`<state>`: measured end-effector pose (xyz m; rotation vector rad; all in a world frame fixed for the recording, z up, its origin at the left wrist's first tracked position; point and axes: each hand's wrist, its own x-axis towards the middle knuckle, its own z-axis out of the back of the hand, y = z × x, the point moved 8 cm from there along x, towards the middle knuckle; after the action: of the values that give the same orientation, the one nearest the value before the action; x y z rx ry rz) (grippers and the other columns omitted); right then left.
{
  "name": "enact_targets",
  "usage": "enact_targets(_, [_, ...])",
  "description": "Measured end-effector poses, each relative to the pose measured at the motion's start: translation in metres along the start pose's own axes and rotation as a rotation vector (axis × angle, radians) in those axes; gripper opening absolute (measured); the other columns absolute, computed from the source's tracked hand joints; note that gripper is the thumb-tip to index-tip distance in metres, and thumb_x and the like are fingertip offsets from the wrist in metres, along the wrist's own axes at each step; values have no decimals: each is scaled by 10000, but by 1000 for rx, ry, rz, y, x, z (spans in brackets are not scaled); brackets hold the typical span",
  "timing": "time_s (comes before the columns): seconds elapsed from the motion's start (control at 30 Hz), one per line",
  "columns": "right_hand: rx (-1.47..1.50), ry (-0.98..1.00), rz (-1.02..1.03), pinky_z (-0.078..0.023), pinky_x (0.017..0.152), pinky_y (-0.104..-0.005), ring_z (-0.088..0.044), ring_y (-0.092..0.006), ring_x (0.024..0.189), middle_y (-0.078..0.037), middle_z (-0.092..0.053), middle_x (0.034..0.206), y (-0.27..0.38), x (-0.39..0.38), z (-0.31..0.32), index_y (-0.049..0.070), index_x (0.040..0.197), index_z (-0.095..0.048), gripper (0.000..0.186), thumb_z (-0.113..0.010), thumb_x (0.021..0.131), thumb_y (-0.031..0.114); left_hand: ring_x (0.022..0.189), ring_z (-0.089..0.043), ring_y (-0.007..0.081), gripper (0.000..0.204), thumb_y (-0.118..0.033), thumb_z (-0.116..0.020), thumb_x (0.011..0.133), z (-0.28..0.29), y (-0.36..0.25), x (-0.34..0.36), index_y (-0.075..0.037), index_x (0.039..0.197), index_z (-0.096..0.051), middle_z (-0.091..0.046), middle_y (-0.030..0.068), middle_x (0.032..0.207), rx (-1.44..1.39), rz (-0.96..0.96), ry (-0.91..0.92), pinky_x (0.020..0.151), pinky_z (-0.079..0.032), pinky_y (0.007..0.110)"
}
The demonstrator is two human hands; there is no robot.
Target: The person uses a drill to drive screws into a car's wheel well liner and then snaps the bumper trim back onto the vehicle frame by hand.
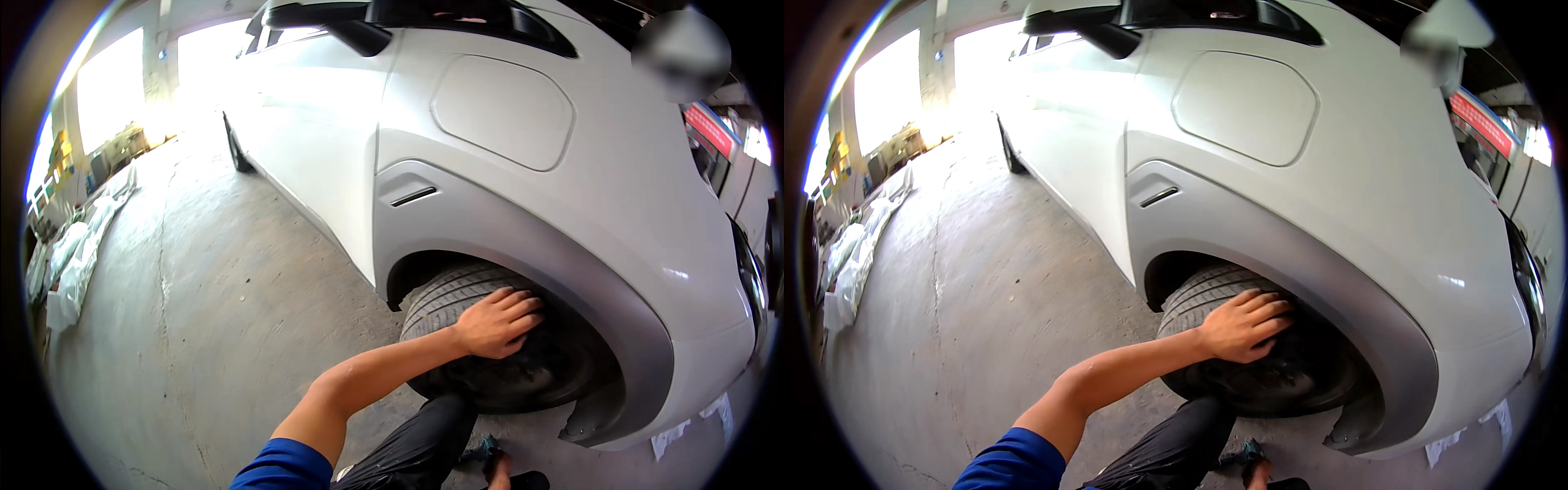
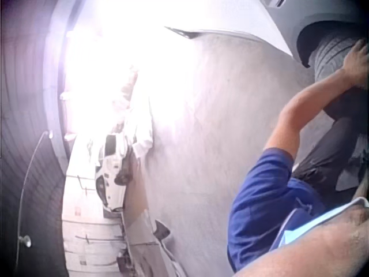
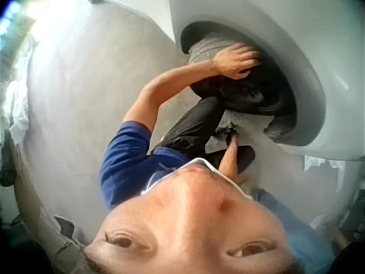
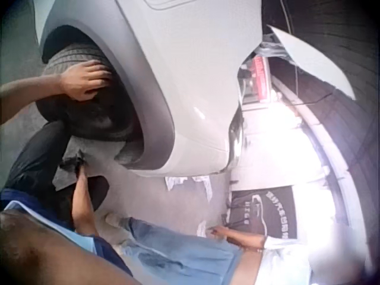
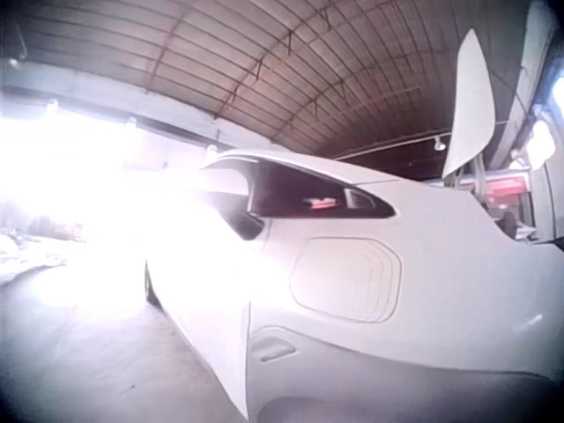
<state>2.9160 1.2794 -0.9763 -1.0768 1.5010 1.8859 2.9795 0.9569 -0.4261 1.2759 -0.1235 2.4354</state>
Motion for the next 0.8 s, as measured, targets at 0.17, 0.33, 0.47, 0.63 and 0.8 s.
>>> enact_targets(0.17, [-59,52,-23,-340,384,-376,-429,-204,396,-45,-440,531,9,3,-14,110,780,-589,130,-618,895,161,1242,-531,297,479,-203,-689,770,-1,0,1,-73,1218,-580,-556,121,1317,-34,-21,-49,1028,-430,433])
enact_targets(0.33, [-97,60,-29,-355,404,-384,-432,-209,412,-45,-443,528,12,1,-20,115,750,-602,152,-643,888,162,1250,-520,294,482,-206,-681,776,-3,3,-4,-67,1225,-573,-558,120,1308,-41,-17,-61,1026,-428,417])
enact_targets(0.47, [-91,60,-38,-367,420,-391,-434,-214,425,-45,-445,525,2,6,-22,119,726,-612,170,-663,882,163,1252,-518,295,489,-207,-683,773,-4,6,-11,-65,1228,-573,-557,121,1311,-69,-11,-75,1033,-424,417])
enact_targets(0.63, [-57,99,-13,-382,439,-400,-436,-219,440,-45,-447,521,1,13,-37,124,696,-625,194,-688,875,164,1256,-516,299,498,-200,-685,766,-2,9,-9,-62,1231,-572,-558,123,1309,-116,-14,-79,1042,-421,421])
enact_targets(0.8, [-38,88,-58,-337,412,-350,-387,-174,419,-23,-417,514,17,-8,-50,127,719,-641,188,-665,904,152,1253,-518,304,495,-185,-685,766,7,7,3,-53,1228,-567,-556,128,1312,-134,-28,-113,1040,-424,426])
